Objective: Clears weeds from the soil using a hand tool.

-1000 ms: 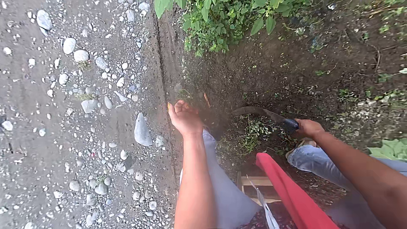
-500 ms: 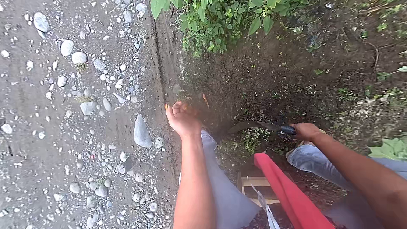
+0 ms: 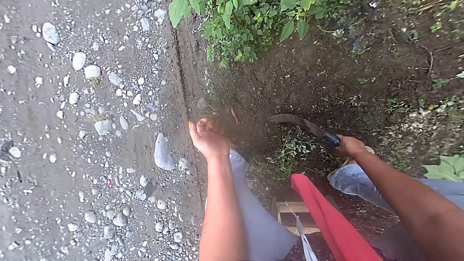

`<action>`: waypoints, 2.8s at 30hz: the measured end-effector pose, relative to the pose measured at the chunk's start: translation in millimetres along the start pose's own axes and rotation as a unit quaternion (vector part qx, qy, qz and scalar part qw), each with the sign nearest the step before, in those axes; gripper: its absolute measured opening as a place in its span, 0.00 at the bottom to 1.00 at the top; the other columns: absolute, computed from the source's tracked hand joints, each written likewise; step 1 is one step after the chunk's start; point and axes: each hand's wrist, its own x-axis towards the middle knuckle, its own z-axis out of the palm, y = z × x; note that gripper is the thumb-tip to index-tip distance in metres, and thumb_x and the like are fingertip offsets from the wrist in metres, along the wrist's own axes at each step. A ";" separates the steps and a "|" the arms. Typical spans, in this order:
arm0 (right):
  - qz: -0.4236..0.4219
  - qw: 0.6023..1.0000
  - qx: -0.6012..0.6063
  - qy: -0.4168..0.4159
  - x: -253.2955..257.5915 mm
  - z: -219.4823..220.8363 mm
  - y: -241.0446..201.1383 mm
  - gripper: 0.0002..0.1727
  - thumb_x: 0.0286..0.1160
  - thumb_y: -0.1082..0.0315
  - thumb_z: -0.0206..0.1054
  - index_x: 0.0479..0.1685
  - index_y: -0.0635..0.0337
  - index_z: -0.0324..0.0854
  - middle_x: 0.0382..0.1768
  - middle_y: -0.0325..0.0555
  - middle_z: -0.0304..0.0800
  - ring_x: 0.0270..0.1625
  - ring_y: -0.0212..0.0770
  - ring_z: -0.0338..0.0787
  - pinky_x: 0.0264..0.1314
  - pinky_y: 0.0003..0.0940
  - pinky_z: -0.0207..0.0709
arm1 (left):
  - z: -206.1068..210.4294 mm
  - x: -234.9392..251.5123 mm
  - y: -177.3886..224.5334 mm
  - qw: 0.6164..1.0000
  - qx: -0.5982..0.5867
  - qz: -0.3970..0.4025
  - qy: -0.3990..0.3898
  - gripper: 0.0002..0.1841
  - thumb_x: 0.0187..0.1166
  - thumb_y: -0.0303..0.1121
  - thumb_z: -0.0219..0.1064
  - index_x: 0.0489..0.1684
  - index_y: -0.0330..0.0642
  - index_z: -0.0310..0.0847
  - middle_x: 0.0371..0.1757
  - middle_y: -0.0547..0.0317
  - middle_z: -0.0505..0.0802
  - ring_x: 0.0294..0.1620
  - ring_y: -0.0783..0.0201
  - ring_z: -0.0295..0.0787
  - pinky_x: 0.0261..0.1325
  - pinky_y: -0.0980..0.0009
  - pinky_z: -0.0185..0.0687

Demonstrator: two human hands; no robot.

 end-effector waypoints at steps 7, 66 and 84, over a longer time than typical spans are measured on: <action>-0.017 0.947 0.319 0.037 5.2 17.8 -44.0 0.31 0.72 0.70 0.75 0.77 0.66 0.73 0.47 0.65 0.89 0.41 0.57 0.91 0.52 0.58 0.83 | 0.9 -1.6 1.4 1.000 -0.003 -0.003 -0.004 0.33 0.93 0.57 0.24 0.25 0.61 0.73 0.16 0.77 0.77 0.18 0.75 0.74 0.24 0.78 0.70; 0.007 0.998 0.064 -0.013 -29.7 -5.0 90.9 0.29 0.73 0.64 0.77 0.75 0.60 0.78 0.59 0.71 0.88 0.64 0.73 0.87 0.64 0.77 0.73 | 17.1 -4.3 -12.5 0.999 0.040 -0.005 -0.009 0.32 0.93 0.57 0.25 0.24 0.63 0.73 0.16 0.77 0.76 0.19 0.75 0.74 0.28 0.77 0.71; -0.004 0.999 0.030 0.022 -82.7 -46.9 111.1 0.30 0.74 0.63 0.77 0.75 0.62 0.76 0.54 0.75 0.88 0.60 0.78 0.87 0.59 0.80 0.73 | 6.4 -10.3 -18.2 0.958 0.270 -0.032 -0.091 0.26 0.96 0.49 0.33 0.39 0.52 0.79 0.25 0.76 0.88 0.25 0.78 0.84 0.32 0.78 0.80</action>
